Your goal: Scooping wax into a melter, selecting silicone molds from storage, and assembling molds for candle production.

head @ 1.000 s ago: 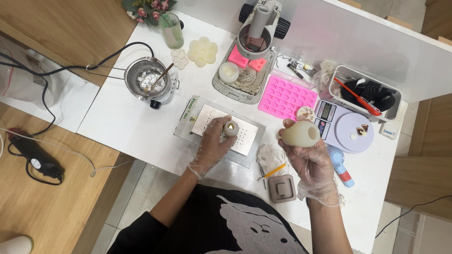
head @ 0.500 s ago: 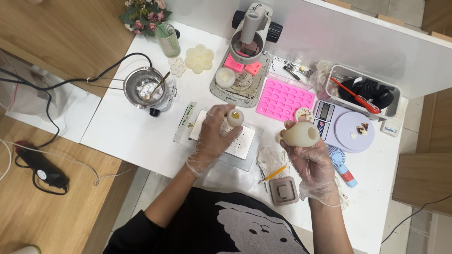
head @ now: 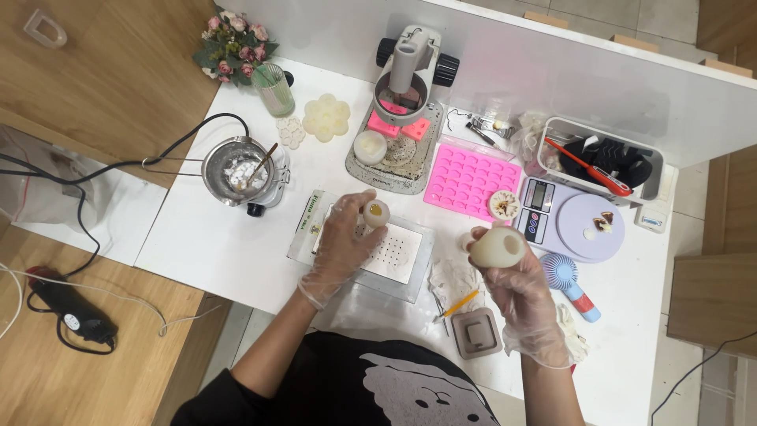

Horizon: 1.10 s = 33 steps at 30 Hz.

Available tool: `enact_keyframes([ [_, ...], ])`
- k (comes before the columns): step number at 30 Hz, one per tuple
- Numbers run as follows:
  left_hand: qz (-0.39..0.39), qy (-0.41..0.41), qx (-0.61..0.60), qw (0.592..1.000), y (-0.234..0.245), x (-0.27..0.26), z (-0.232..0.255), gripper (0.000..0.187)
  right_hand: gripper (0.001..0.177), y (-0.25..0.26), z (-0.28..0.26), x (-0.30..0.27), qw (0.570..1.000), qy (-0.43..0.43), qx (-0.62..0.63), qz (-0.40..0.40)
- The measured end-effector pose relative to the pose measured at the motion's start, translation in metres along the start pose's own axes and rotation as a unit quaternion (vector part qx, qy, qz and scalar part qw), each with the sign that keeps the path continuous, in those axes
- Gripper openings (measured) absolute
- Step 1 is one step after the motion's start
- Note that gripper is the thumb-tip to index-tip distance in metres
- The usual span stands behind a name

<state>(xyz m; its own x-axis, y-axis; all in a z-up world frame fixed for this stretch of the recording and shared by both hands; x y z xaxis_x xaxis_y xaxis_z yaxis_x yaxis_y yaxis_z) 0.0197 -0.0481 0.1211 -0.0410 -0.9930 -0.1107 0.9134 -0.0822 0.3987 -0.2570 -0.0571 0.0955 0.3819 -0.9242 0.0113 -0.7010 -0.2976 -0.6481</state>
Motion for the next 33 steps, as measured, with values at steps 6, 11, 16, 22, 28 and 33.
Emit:
enact_keyframes([
  [6, -0.002, 0.02, -0.015, 1.0, -0.001, -0.008, -0.019, 0.056, 0.077, -0.013, 0.019, 0.01, 0.994, -0.071, -0.083, 0.011],
  [11, -0.001, 0.027, -0.037, 0.999, 0.0, -0.011, -0.035, 0.057, 0.075, -0.038, 0.027, 0.019, 0.974, -0.151, -0.166, 0.003],
  [16, 0.008, 0.027, -0.056, 0.998, 0.002, -0.01, -0.04, 0.056, 0.071, -0.051, 0.039, 0.018, 0.952, -0.206, -0.225, -0.01],
  [22, -0.004, 0.009, -0.044, 0.999, -0.004, -0.007, -0.047, 0.054, 0.072, -0.047, 0.058, 0.016, 0.932, -0.202, -0.301, -0.021],
  [28, -0.005, -0.034, 0.012, 0.999, -0.027, -0.006, -0.084, 0.056, 0.059, -0.064, 0.035, 0.039, 0.84, -0.161, -0.503, -0.127],
  [33, 0.023, -0.066, 0.049, 0.996, -0.032, -0.014, -0.09, 0.057, 0.059, -0.07, 0.021, 0.056, 0.756, -0.143, -0.616, -0.17],
])
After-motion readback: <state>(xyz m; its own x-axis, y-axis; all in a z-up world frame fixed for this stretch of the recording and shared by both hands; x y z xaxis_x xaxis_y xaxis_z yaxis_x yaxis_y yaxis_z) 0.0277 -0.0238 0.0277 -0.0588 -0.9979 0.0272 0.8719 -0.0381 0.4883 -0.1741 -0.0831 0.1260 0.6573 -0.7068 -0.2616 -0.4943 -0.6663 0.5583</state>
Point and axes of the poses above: each hand's wrist, its own x-axis towards the middle knuckle, its own y-axis out of the back of the hand, z = x × y, the point moved 2 cm from there along x, towards the middle knuckle, and after that the axes turned 11 degrees about -z, right-handed, at the moved point
